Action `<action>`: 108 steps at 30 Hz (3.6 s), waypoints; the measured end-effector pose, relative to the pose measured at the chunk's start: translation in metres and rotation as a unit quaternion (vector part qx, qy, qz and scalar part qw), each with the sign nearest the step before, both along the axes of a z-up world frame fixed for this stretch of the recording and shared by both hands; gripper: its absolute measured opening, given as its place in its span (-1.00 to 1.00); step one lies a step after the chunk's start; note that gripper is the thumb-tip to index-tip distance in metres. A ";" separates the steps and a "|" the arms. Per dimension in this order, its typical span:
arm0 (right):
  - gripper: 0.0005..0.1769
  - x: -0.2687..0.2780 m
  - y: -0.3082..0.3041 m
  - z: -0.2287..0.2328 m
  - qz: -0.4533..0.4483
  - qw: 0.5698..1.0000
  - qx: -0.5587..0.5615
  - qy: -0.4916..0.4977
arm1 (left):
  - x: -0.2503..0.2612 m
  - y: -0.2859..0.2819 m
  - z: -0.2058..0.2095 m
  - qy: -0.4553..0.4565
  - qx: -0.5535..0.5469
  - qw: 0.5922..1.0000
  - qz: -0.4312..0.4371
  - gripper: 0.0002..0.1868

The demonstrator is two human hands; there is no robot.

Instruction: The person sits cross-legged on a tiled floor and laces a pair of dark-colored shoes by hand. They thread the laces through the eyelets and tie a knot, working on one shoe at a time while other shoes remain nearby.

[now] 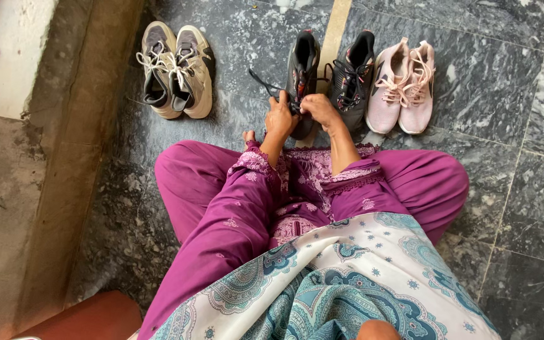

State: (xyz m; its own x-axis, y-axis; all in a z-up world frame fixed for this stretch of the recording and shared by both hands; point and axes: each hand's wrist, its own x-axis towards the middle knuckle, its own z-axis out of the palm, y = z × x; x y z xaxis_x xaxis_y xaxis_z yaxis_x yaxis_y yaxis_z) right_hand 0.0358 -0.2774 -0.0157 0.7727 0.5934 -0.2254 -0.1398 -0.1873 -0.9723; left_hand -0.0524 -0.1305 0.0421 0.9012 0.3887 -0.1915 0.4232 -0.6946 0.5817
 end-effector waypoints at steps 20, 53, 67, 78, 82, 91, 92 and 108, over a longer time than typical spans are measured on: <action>-0.91 -0.001 0.001 0.013 -0.201 0.980 -0.012 0.009 | 0.008 0.017 0.027 -0.131 0.005 0.987 -0.093 -0.15; -0.86 -0.018 0.016 0.053 -0.134 0.941 -0.071 -0.304 | 0.031 0.038 -0.009 -0.167 -0.005 0.984 -0.063 -0.53; -0.85 -0.002 -0.003 0.028 -0.139 0.980 0.012 -0.141 | 0.038 0.062 0.006 -0.368 0.035 0.908 0.198 -0.51; -0.87 -0.011 0.018 0.057 -0.159 0.931 -0.134 -0.298 | 0.044 0.015 -0.001 -0.177 -0.017 0.983 0.034 -0.67; -0.87 -0.018 0.032 0.061 -0.167 0.908 -0.147 -0.354 | 0.050 0.017 -0.009 -0.189 0.001 0.982 0.029 -0.70; -0.83 -0.019 0.022 0.072 -0.173 0.897 -0.251 -0.319 | 0.050 0.027 -0.023 -0.208 -0.084 0.971 0.085 -0.75; -0.84 -0.017 0.020 0.074 -0.171 0.901 -0.254 -0.309 | 0.051 0.028 -0.023 -0.194 -0.109 0.970 0.100 -0.74; -0.95 -0.007 0.018 0.019 -0.149 0.983 0.042 -0.094 | 0.043 0.038 -0.009 -0.177 -0.128 0.973 0.075 -0.75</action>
State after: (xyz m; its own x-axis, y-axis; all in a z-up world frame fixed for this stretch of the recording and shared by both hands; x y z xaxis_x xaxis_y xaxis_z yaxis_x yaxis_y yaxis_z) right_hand 0.0288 -0.2589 0.0032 0.9384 0.3447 -0.0224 0.0067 -0.0831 -0.9965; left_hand -0.0092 -0.0923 0.0329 0.8653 0.5012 0.0126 0.2506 -0.4542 0.8550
